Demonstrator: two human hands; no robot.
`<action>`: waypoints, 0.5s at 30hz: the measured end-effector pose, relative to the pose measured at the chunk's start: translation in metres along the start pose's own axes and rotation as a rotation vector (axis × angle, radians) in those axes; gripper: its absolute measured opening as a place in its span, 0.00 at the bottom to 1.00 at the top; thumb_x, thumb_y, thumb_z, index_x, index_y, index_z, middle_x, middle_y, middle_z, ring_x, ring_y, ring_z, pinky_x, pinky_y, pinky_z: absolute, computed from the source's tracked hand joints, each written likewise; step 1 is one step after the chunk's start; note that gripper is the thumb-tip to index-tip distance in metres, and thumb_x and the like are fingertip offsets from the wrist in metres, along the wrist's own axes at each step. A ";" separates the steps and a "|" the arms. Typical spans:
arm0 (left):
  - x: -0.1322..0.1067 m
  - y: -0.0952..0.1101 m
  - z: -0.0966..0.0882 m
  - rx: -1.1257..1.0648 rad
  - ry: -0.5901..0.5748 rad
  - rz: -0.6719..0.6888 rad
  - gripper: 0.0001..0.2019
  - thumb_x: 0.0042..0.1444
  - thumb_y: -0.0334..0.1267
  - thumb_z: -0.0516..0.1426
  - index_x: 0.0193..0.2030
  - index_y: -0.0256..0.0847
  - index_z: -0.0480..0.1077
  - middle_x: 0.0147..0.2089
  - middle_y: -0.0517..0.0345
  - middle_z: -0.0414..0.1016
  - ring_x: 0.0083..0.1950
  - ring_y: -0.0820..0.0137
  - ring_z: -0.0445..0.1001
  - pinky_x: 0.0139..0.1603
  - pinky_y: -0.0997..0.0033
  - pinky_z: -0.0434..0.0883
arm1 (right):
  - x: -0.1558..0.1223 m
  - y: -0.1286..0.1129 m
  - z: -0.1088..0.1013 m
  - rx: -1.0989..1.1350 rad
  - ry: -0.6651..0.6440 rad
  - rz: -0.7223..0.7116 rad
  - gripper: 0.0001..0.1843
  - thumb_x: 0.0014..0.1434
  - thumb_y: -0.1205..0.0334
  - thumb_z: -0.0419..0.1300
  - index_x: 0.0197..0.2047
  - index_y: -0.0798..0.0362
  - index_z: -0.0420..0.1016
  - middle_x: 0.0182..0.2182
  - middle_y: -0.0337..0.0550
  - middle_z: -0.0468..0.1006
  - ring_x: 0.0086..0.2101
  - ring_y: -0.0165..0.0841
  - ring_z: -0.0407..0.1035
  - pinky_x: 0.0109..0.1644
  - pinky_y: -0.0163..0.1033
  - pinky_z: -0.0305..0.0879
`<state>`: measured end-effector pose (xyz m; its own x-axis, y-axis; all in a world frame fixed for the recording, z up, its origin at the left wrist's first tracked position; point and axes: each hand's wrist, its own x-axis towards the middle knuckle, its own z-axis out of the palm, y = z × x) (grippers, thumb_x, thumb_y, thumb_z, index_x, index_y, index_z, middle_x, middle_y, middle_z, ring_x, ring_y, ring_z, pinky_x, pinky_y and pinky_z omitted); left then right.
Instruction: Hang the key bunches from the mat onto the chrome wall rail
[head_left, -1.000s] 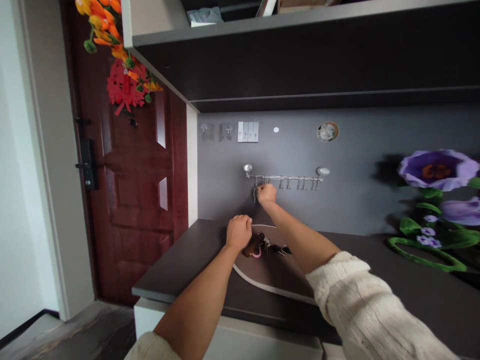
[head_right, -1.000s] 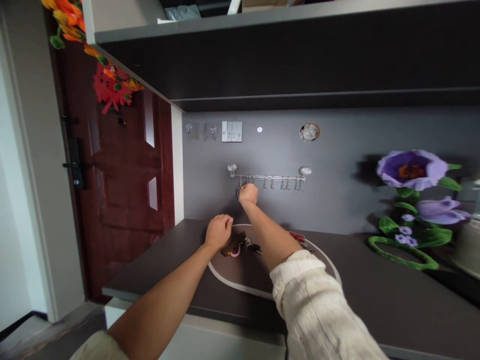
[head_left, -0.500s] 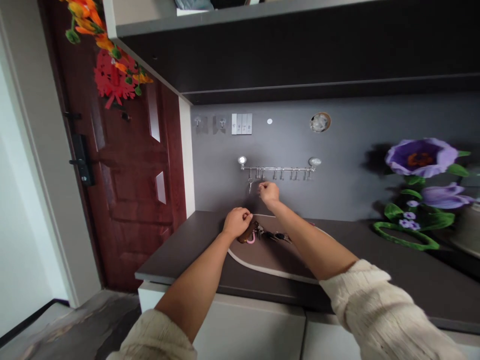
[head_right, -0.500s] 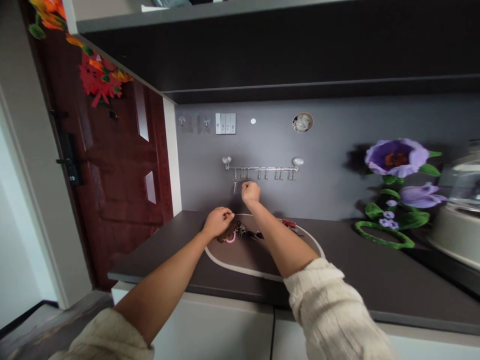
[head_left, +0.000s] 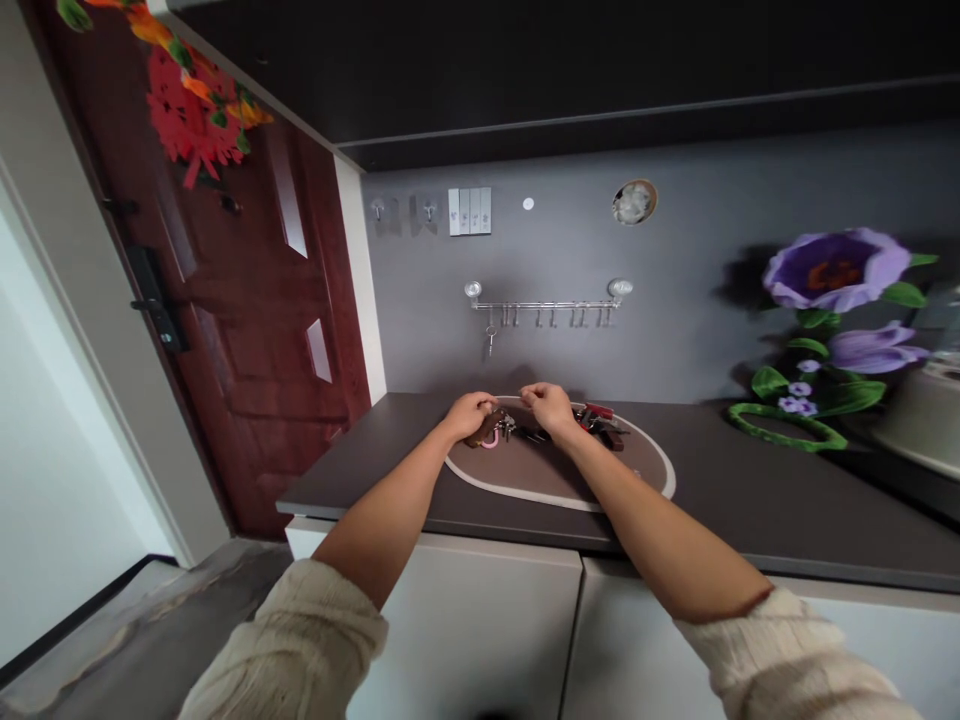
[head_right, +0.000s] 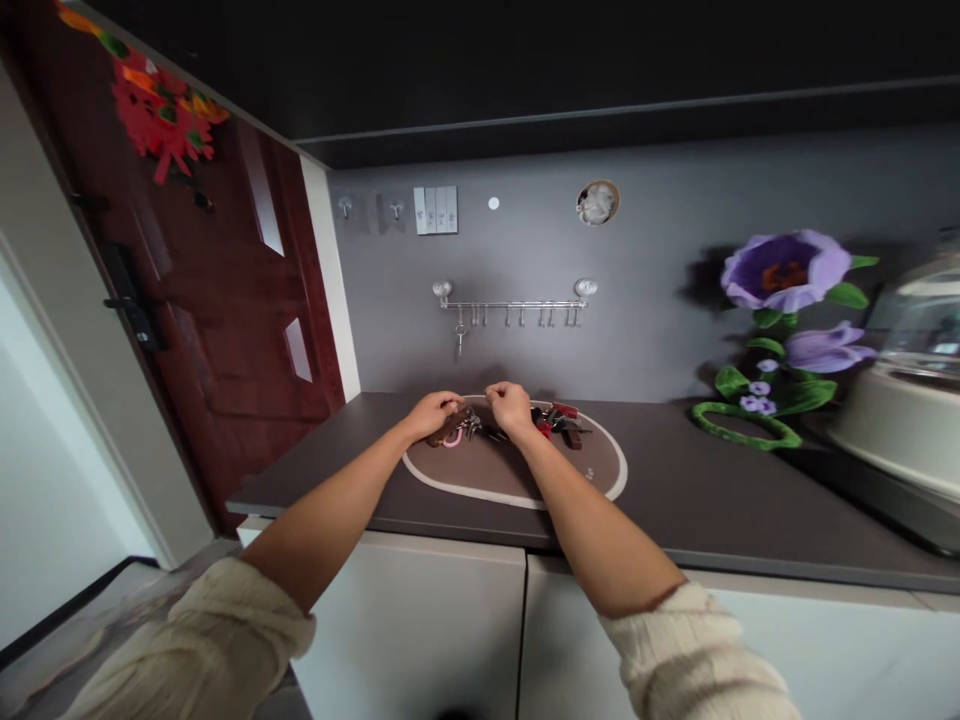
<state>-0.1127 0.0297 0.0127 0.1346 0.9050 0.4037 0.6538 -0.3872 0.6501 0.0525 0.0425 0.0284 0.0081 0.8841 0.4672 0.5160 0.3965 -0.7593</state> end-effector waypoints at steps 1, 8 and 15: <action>-0.001 0.001 0.000 -0.021 -0.010 0.004 0.12 0.51 0.35 0.49 0.39 0.37 0.71 0.34 0.56 0.74 0.33 0.73 0.69 0.36 0.75 0.65 | 0.000 0.000 -0.001 -0.031 -0.006 -0.014 0.10 0.49 0.65 0.52 0.31 0.57 0.74 0.27 0.43 0.77 0.29 0.29 0.69 0.37 0.33 0.62; -0.005 0.006 -0.003 -0.163 -0.165 -0.031 0.10 0.45 0.40 0.56 0.30 0.34 0.71 0.21 0.60 0.69 0.22 0.77 0.65 0.25 0.77 0.62 | -0.005 -0.009 -0.009 -0.202 -0.044 -0.068 0.12 0.51 0.67 0.51 0.33 0.56 0.75 0.32 0.45 0.77 0.35 0.31 0.69 0.41 0.33 0.60; -0.005 0.005 -0.003 -0.126 -0.189 0.007 0.10 0.45 0.36 0.54 0.34 0.34 0.71 0.21 0.62 0.67 0.20 0.79 0.61 0.22 0.79 0.58 | -0.009 -0.009 -0.009 -0.253 -0.086 -0.071 0.11 0.50 0.68 0.52 0.33 0.55 0.76 0.32 0.44 0.77 0.36 0.31 0.69 0.42 0.32 0.59</action>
<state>-0.1124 0.0232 0.0158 0.2836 0.9144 0.2887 0.5555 -0.4021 0.7278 0.0553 0.0291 0.0351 -0.1029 0.8786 0.4663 0.7103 0.3931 -0.5840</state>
